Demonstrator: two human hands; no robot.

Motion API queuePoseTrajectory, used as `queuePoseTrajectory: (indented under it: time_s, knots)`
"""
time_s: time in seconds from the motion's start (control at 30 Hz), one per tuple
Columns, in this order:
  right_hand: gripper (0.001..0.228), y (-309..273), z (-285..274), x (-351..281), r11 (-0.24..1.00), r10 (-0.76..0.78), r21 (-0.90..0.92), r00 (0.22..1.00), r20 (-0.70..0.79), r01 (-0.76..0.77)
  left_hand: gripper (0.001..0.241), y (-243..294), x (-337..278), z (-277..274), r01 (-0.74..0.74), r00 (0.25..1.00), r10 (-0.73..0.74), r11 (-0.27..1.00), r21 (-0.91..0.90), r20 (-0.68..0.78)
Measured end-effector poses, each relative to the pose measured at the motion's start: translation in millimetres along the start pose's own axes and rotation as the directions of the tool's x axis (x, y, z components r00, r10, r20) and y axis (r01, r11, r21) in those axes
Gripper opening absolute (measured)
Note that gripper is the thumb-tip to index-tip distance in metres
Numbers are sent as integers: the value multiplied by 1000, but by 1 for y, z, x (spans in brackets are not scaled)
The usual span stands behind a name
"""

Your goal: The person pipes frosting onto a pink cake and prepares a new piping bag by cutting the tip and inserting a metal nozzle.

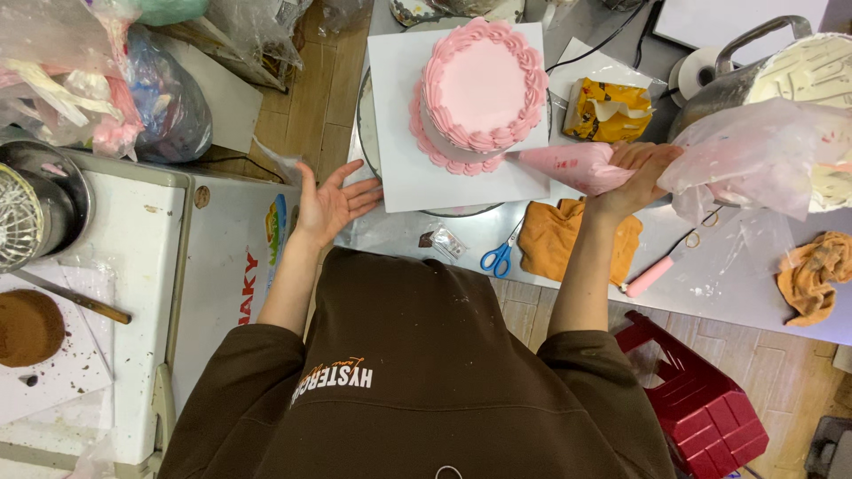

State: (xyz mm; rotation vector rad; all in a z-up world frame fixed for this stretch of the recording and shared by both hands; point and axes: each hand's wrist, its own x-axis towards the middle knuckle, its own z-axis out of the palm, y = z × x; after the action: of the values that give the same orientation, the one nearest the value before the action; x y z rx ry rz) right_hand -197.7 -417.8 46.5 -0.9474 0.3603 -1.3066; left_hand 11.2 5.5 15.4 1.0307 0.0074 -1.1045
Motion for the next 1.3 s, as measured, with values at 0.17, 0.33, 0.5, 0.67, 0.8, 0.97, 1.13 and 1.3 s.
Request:
queuePoseTrajectory:
  time_s: [0.17, 0.33, 0.5, 0.67, 0.8, 0.97, 1.13, 1.3]
  knots:
    - [38, -3, 4, -2, 1000, 26, -10, 1000, 13, -26, 118, -6, 8, -4, -104, 992, 96, 990, -91, -86]
    - [42, -8, 4, 2, 1000, -23, -12, 999, -23, 23, 118, -7, 9, -6, -115, 988, 110, 992, -48, -104]
    - [41, -7, 4, 1, 1000, 5, 1, 999, 42, -5, 118, -7, 6, -6, -123, 988, 116, 990, -71, -98]
    - [40, -11, 7, 1, 1000, -15, 1, 1000, -27, 15, 120, -7, 4, -3, -117, 986, 112, 993, -33, -127]
    - [40, -11, 10, 2, 1000, -17, -8, 1000, -12, 17, 120, -8, 5, -5, -112, 987, 102, 991, -79, -126]
    - [40, -14, 8, 1, 1000, 5, -1, 1000, 27, -5, 119, -10, 6, -6, -106, 987, 95, 991, -81, -130]
    - [46, -18, 7, 5, 999, -32, 29, 999, 28, 31, 121, -10, 5, -5, -99, 991, 92, 993, -69, -101]
    - [43, -17, 13, 0, 1000, 1, -11, 1000, -14, -1, 122, -12, 7, -2, -85, 994, 80, 994, -71, -70]
